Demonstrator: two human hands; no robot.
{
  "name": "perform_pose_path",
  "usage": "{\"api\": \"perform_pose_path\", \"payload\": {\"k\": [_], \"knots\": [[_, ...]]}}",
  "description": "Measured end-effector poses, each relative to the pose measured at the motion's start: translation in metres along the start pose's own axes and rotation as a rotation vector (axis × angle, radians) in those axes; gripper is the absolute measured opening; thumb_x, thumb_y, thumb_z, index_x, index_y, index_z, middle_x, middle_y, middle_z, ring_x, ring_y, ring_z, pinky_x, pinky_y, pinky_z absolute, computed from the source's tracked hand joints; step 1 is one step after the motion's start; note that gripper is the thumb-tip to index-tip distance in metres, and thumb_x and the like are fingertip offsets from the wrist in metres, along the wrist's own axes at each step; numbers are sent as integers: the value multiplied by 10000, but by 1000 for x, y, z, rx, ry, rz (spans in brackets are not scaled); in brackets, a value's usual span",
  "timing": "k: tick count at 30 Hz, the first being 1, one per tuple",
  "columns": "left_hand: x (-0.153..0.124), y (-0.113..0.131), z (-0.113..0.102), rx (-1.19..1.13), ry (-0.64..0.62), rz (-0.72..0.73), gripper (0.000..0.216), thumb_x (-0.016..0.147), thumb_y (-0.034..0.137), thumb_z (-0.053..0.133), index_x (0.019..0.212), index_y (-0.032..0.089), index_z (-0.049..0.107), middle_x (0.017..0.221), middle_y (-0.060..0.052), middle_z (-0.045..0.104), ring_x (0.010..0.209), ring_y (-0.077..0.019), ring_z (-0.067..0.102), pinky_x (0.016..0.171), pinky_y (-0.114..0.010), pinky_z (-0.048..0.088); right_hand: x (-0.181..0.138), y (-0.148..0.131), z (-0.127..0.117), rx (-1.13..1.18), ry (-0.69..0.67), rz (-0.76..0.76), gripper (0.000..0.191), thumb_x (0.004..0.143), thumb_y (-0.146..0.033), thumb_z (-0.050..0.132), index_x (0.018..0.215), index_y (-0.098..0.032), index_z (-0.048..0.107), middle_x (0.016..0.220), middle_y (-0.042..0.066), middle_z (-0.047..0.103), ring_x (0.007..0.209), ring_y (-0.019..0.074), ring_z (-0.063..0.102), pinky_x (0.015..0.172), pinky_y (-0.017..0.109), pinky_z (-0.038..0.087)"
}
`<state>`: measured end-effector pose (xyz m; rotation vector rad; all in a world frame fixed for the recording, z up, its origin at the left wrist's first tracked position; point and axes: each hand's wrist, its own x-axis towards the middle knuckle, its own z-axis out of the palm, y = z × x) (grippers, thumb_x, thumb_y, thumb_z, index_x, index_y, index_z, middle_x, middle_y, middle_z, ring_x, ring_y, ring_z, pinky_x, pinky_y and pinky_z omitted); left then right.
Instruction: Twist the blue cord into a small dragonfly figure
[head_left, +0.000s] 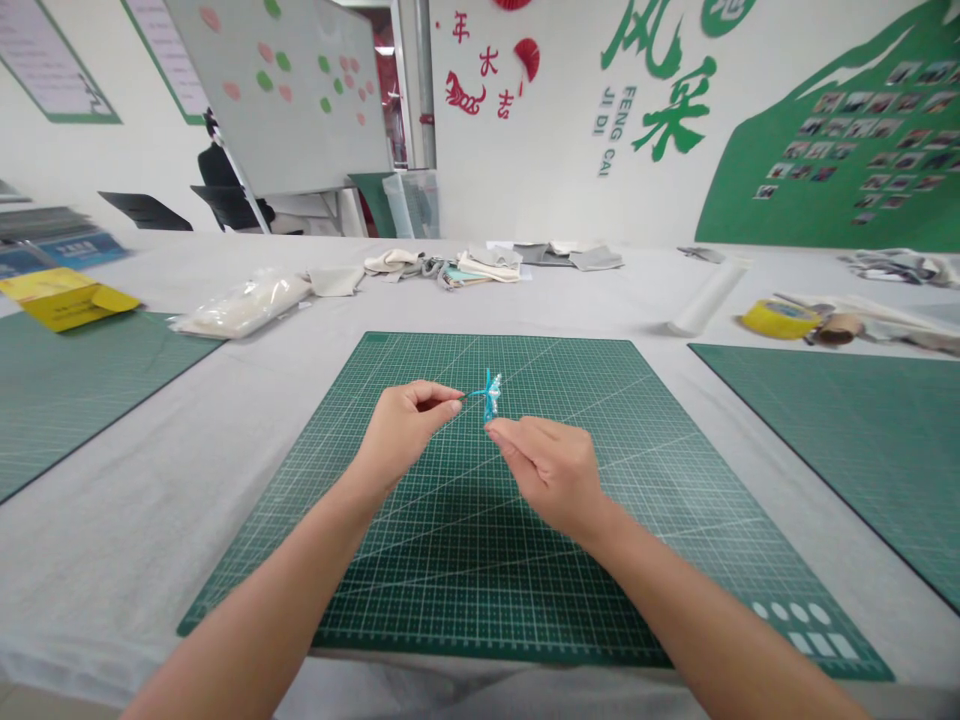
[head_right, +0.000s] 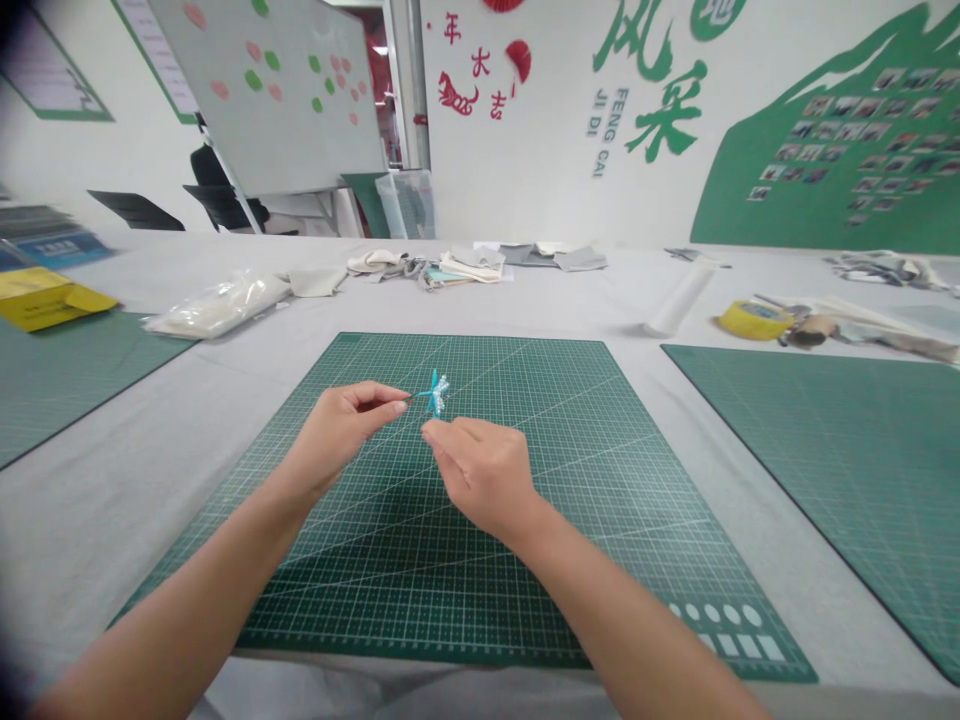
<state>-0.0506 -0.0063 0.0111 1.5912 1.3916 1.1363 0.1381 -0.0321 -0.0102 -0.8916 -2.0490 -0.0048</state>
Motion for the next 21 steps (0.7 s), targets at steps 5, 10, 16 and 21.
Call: {"api": "perform_pose_path", "payload": {"k": [5,10,16,21], "knots": [[-4,1,4,223,-86,142,127,769,251,629,803,192,737,783,-41,688,727,-170,608,684,-310,460,2,4,-6,-79,104,-5,194,909,-201,512,936,-172,702,618,4,630,548,95,519,546,232,390],[-7,2,8,286,-194,196,127,788,235,613,797,208,737,750,-24,657,682,-147,581,642,-285,439,4,7,-7,-83,124,38,204,917,-208,500,913,-187,703,626,2,640,552,94,525,556,232,397],[-10,4,9,307,-321,298,135,794,180,599,773,206,730,677,-1,601,679,-132,566,643,-268,419,5,13,-5,-52,108,71,194,918,-214,510,909,-190,702,712,17,688,619,109,590,603,236,430],[-13,9,7,310,-403,313,139,796,167,599,786,208,732,697,4,606,690,-125,567,648,-261,413,6,16,-4,-19,77,90,198,923,-229,507,911,-198,703,788,22,722,690,126,642,650,243,463]]}}
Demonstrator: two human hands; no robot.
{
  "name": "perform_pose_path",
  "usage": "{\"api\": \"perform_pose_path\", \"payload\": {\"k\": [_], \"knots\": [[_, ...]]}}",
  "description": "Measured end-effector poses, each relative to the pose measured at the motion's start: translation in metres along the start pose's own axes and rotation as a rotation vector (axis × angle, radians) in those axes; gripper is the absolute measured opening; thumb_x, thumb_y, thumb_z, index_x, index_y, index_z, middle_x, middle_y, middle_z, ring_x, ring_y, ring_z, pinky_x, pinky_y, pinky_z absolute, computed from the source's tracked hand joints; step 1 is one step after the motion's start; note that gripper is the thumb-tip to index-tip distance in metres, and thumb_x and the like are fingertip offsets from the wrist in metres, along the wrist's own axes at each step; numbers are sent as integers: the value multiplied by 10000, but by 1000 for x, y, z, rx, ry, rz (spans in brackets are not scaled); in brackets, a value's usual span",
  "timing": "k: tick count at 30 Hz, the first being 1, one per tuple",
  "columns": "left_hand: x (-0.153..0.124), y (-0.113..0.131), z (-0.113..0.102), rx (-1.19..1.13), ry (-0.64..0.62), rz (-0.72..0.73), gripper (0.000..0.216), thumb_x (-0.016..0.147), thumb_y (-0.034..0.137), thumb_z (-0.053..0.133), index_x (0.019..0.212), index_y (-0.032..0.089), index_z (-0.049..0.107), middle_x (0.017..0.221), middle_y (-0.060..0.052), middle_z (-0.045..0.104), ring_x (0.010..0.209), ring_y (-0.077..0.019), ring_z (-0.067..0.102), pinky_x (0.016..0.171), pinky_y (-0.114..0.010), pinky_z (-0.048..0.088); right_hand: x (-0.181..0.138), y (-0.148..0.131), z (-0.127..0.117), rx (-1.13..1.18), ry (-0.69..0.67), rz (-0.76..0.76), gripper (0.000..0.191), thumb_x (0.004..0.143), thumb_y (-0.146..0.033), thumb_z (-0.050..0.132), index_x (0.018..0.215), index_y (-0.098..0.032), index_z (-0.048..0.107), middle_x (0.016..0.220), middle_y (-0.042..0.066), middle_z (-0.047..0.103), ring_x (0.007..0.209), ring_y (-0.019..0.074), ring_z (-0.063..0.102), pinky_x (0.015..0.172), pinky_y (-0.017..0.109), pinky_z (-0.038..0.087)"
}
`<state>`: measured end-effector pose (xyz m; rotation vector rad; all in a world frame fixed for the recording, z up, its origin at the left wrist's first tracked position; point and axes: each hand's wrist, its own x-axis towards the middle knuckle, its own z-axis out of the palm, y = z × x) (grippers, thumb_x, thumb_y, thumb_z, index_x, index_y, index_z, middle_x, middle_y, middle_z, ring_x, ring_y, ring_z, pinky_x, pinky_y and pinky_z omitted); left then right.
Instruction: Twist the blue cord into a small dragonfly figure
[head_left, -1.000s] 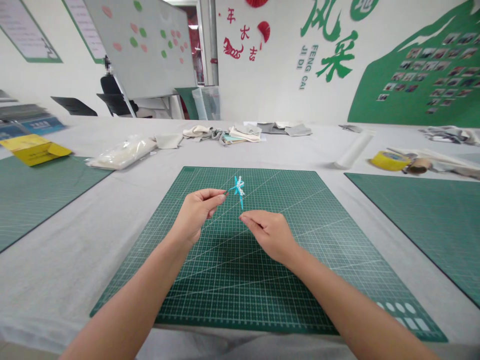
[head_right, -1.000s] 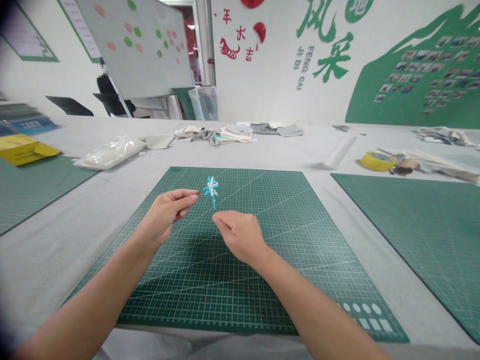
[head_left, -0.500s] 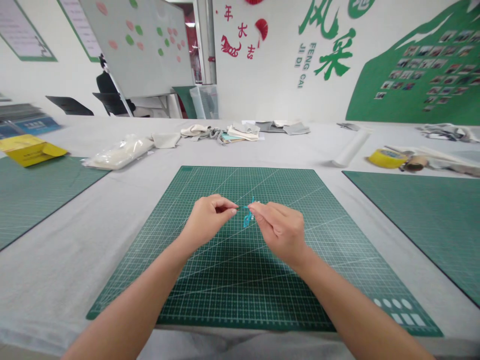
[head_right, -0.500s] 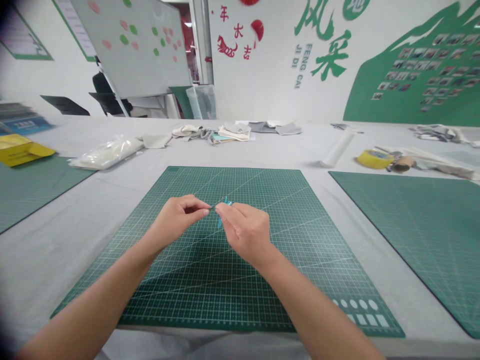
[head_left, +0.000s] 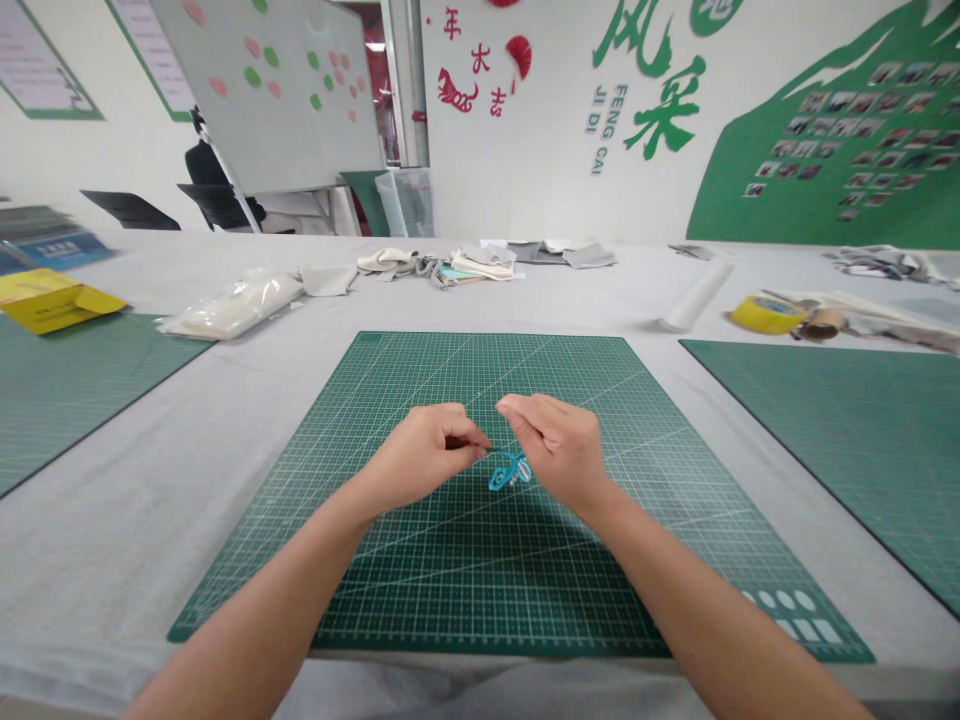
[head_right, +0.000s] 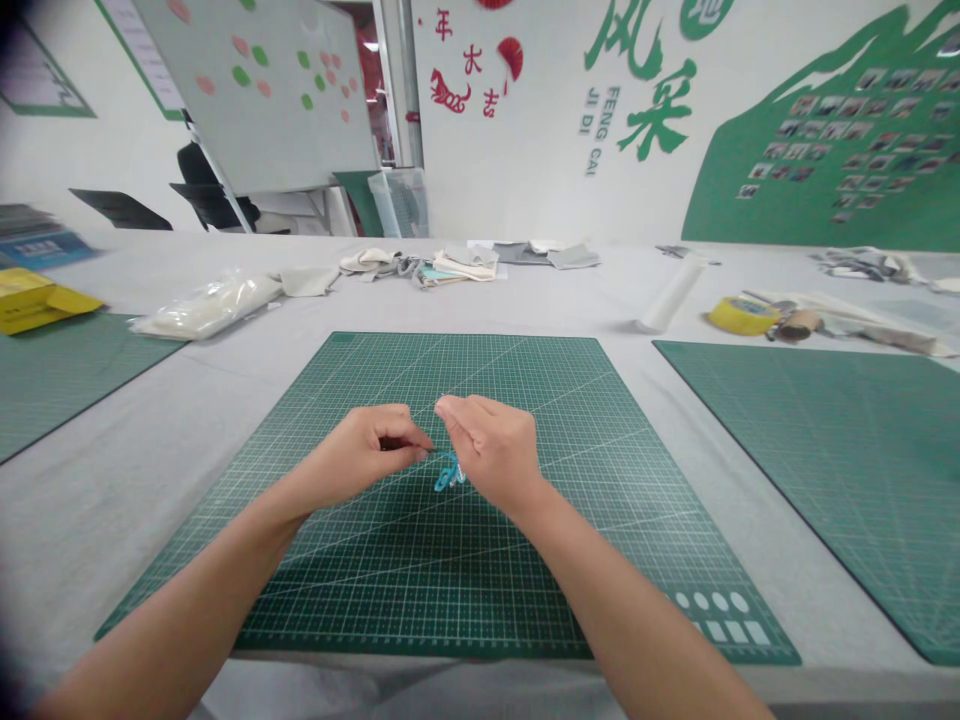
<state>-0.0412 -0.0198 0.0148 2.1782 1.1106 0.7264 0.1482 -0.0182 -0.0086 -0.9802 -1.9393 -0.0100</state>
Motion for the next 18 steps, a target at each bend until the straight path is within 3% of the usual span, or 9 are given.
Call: {"api": "perform_pose_path", "payload": {"k": [9,18], "knots": [[-2,3,-3,28,-90,30,172,807,152,577,758,207,732,676,14,556,634,-107,530,600,-249,369,2,3,3,140,-65,119,190,911,-257,524,887,-221,708,887,9,739,824,149,679,744,264,489],[-3,6,-7,-137,-120,-1,120,797,173,617,790,176,737,701,8,569,656,-104,532,616,-244,384,8,13,4,381,-209,323,209,881,-292,550,785,-194,707,769,9,704,738,149,632,688,259,447]]}}
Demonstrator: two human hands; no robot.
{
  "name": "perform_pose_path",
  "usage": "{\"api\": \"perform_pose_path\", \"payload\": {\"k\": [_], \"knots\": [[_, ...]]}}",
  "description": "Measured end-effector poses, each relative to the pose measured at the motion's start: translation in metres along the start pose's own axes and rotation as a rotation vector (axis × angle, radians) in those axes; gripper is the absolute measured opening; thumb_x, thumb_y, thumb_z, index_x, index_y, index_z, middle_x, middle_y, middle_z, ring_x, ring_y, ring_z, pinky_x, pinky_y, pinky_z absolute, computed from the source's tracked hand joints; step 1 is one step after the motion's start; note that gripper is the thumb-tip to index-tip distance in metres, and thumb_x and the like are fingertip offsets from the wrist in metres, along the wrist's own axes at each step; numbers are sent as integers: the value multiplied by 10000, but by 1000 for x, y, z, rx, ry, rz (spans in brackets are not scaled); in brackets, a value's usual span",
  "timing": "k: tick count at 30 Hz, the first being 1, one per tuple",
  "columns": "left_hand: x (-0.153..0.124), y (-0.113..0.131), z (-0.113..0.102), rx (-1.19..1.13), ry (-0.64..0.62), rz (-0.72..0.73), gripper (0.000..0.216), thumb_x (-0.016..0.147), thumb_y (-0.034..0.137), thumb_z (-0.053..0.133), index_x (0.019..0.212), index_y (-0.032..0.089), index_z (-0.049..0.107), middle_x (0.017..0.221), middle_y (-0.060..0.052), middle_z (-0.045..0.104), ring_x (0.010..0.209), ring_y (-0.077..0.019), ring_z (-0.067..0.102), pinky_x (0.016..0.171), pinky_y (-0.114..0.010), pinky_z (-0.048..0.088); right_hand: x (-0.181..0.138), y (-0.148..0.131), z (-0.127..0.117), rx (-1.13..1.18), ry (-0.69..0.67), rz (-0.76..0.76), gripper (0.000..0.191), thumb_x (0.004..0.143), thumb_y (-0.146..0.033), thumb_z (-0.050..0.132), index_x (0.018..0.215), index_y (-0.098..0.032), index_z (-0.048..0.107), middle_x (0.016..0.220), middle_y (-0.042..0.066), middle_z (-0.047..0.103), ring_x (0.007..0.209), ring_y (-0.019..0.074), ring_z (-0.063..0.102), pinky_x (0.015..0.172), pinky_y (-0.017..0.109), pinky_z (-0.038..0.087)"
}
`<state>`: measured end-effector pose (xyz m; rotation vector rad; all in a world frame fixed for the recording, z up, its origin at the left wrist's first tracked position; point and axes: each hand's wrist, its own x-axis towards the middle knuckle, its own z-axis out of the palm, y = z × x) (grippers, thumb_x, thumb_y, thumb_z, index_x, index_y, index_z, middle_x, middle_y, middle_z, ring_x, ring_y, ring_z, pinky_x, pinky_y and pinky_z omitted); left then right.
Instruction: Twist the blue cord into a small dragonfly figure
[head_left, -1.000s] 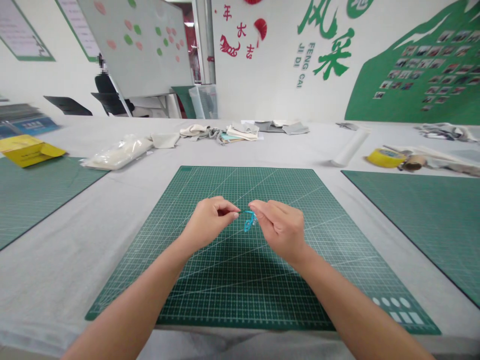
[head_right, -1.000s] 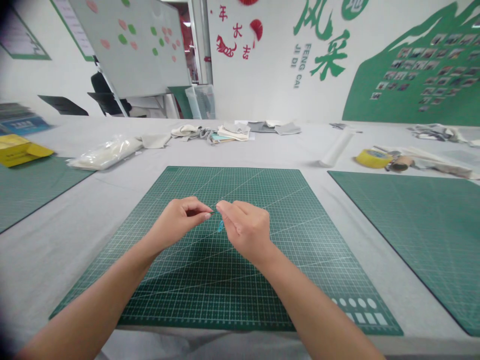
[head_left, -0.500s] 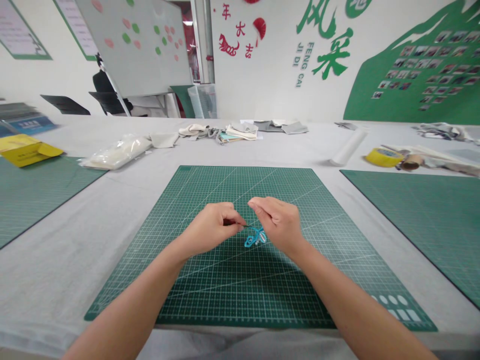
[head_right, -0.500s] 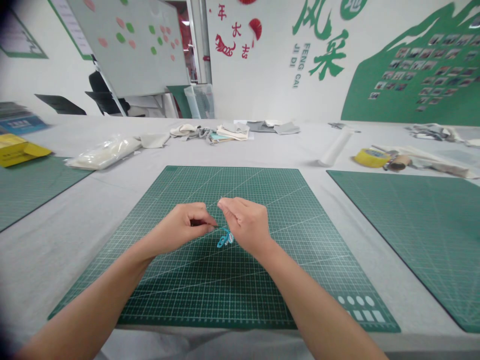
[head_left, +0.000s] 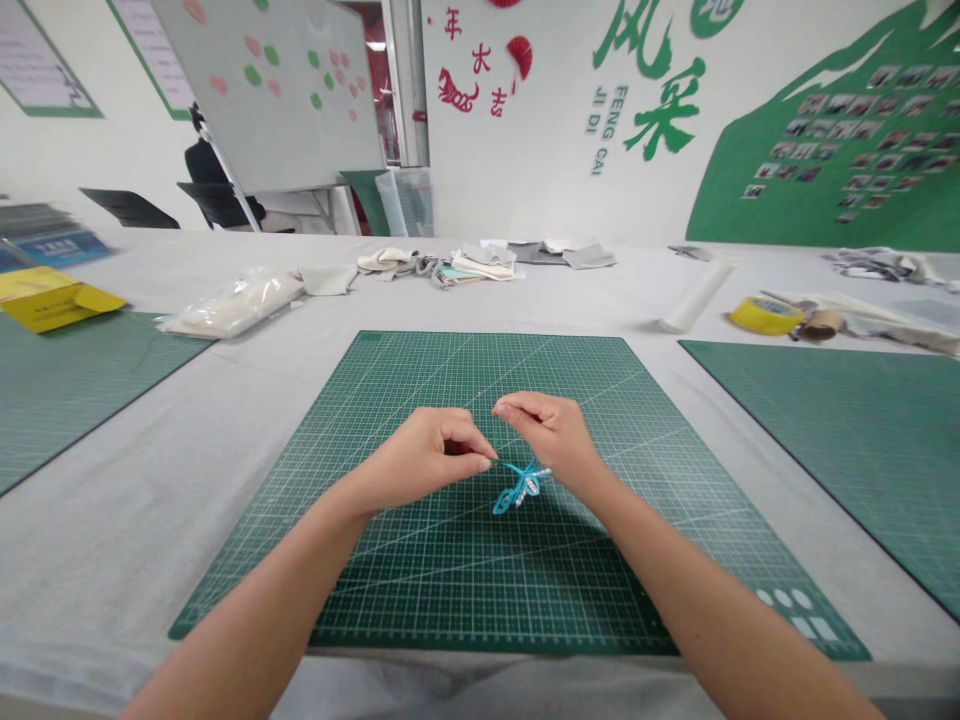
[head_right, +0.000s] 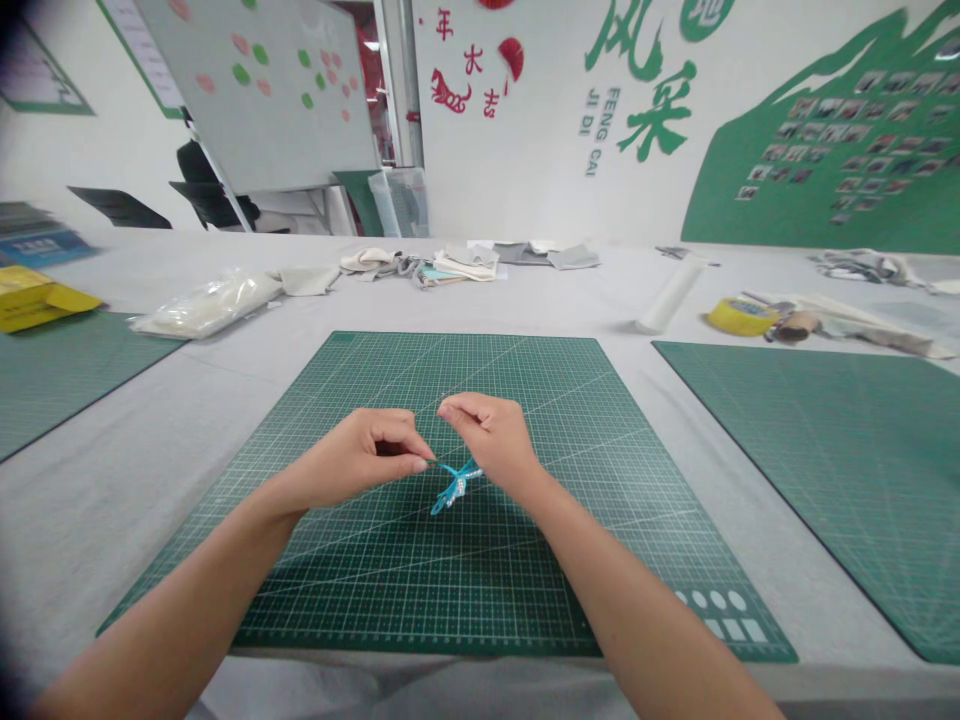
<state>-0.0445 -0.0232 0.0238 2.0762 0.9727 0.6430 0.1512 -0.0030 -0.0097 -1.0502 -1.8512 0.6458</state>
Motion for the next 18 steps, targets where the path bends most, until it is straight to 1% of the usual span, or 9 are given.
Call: {"api": "perform_pose_path", "payload": {"k": [3,7,10,12,14,16,18], "knots": [[-1,3,-1,-92,60,-24,90,783,190,642,765,163,726,689,6,577,645,-102,521,599,-238,379,3,4,0,124,-19,92,200,845,-300,574,748,-186,707,738,14,686,730,156,609,684,270,435],[0,0,-1,-217,197,-86,95,777,227,654,757,149,704,685,0,589,623,-100,496,575,-235,367,4,7,7,353,-62,292,177,767,-293,612,666,-167,685,641,5,619,609,126,529,595,261,394],[3,-6,-2,-283,316,-126,138,775,253,661,868,165,712,676,9,587,602,-95,462,560,-233,349,2,6,14,439,-65,414,154,719,-269,621,618,-163,668,574,-5,573,557,109,483,563,253,366],[5,-9,-2,-312,400,-135,159,767,254,666,891,172,721,692,6,594,609,-95,458,562,-234,346,1,5,16,441,-82,428,163,726,-268,605,618,-167,672,570,-2,575,573,115,495,578,256,370],[6,-12,-4,-351,462,-167,154,748,254,677,862,164,728,680,5,593,586,-90,441,544,-235,335,0,3,17,404,-98,398,174,748,-274,596,637,-173,683,605,5,605,619,128,527,619,266,388],[7,-14,-5,-405,500,-223,174,727,269,693,853,154,728,610,21,558,525,-78,390,502,-232,300,-3,0,17,327,-114,346,180,773,-279,596,660,-177,691,642,6,627,661,138,546,658,274,398],[8,-16,-7,-456,526,-272,205,714,288,703,862,146,724,538,42,501,484,-69,341,474,-228,263,-6,-4,18,237,-137,281,202,807,-281,584,670,-176,688,651,0,626,664,138,546,656,270,395]]}}
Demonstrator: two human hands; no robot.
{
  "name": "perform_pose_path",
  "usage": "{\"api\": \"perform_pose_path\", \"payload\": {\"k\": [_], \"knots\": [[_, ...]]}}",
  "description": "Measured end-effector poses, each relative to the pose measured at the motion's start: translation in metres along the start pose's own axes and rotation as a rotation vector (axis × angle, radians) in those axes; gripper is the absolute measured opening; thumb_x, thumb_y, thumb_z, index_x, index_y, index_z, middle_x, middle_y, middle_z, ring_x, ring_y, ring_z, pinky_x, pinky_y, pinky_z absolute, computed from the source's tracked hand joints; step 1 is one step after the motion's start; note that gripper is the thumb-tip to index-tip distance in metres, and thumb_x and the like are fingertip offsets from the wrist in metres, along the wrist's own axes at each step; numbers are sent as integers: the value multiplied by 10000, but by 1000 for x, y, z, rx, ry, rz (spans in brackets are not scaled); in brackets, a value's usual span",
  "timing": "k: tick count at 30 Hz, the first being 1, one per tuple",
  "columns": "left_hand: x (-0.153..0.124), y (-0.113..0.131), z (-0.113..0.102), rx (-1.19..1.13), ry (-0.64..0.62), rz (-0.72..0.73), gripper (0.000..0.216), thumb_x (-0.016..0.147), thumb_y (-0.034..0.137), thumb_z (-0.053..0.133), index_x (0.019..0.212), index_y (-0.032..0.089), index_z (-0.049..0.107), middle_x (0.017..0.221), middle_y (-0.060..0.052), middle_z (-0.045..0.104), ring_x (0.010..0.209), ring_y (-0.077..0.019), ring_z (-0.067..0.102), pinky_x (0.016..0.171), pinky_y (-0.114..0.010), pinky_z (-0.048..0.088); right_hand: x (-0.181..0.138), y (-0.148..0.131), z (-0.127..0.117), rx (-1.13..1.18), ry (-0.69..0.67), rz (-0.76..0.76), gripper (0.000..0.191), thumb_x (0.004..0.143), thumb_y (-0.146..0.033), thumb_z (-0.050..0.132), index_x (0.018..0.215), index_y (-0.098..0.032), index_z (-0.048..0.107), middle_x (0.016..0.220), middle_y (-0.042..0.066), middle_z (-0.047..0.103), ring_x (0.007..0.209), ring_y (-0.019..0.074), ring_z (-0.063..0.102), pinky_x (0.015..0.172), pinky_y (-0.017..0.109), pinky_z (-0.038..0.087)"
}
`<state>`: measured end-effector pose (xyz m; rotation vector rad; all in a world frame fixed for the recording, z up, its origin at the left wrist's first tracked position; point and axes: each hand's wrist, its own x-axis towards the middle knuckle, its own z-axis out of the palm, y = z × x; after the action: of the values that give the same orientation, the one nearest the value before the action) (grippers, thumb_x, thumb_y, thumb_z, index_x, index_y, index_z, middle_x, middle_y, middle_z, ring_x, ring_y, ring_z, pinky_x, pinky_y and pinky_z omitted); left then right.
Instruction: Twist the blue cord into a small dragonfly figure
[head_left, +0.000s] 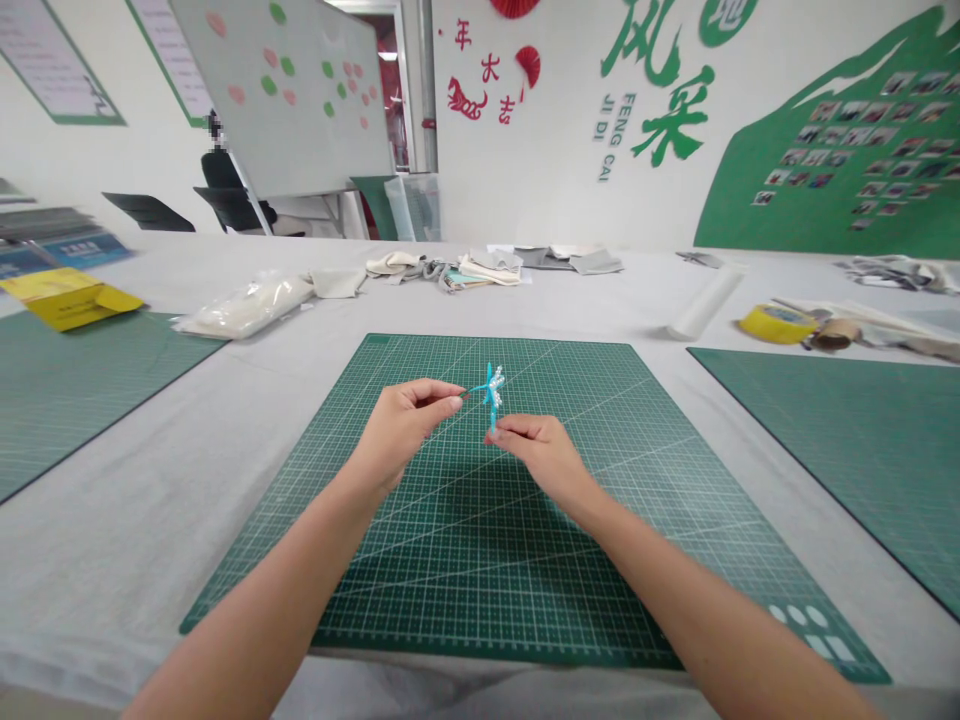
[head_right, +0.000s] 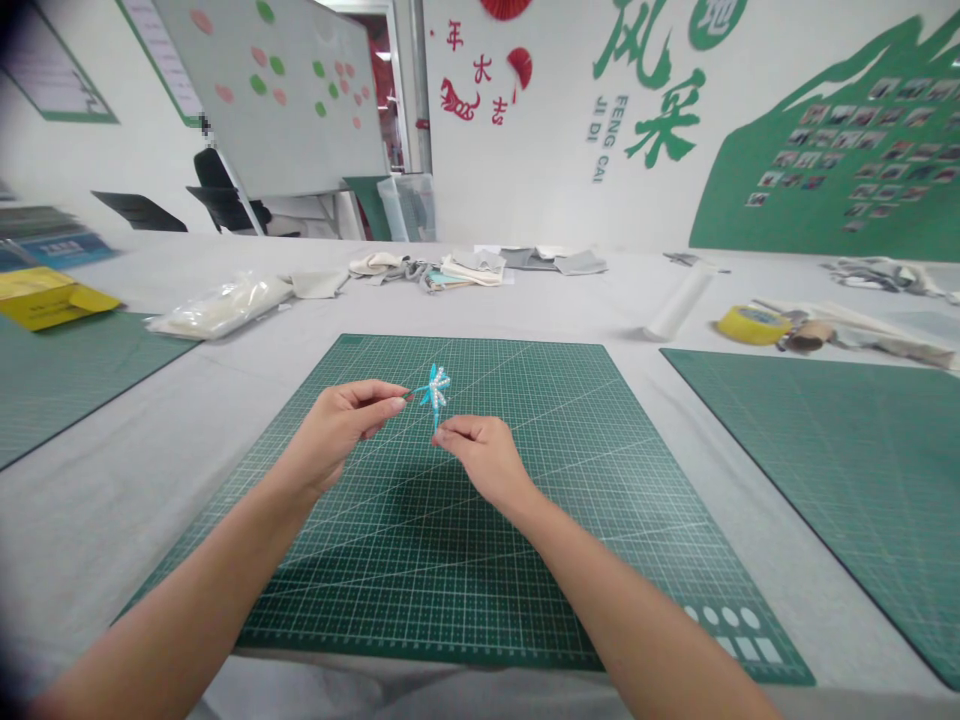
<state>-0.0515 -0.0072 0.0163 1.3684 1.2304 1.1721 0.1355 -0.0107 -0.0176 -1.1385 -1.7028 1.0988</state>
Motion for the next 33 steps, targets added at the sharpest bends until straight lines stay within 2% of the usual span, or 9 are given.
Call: {"api": "perform_pose_path", "payload": {"k": [5,9,13,17,21,25,33], "knots": [[2,-2,-3,-20,58,-32,221,710,303,705,856,138,722,503,51,473,469,-66,339,470,-227,260,-12,-6,8,-247,-15,-194,280,896,-270,511,675,-182,658,625,-17,601,598,114,528,597,251,374],[2,-4,-3,125,91,31,176,728,274,680,848,157,731,608,6,610,535,-100,467,532,-249,360,-20,-10,9,-357,61,-382,245,921,-241,492,765,-189,674,669,-14,630,623,105,560,619,241,393],[1,-6,-1,286,59,139,138,752,248,655,837,172,733,803,-41,700,728,-156,598,685,-294,449,-22,-12,5,-398,149,-523,200,919,-209,502,836,-185,683,676,-3,632,610,100,556,606,235,399],[0,-7,3,416,10,188,134,774,236,625,834,179,730,821,-44,692,753,-170,612,707,-316,460,-21,-11,2,-450,206,-604,174,909,-192,513,875,-173,682,642,-2,602,581,99,531,586,235,394],[-3,-8,7,491,-54,219,129,779,217,612,820,190,731,774,-31,664,712,-157,591,667,-301,445,-20,-13,-1,-536,253,-634,198,912,-206,500,855,-173,687,598,-4,568,550,101,495,568,242,381],[-7,-9,10,546,-158,242,146,795,224,597,821,209,740,737,-21,633,670,-143,561,634,-288,421,-18,-15,-7,-605,264,-571,246,932,-244,459,888,-195,695,646,15,620,584,115,521,593,252,392],[-12,-3,13,511,-368,285,145,782,173,598,779,214,737,690,-4,620,685,-139,571,647,-271,416,-12,-13,-13,-611,250,-491,279,945,-272,434,887,-202,698,733,27,674,675,136,589,664,260,416]]}}
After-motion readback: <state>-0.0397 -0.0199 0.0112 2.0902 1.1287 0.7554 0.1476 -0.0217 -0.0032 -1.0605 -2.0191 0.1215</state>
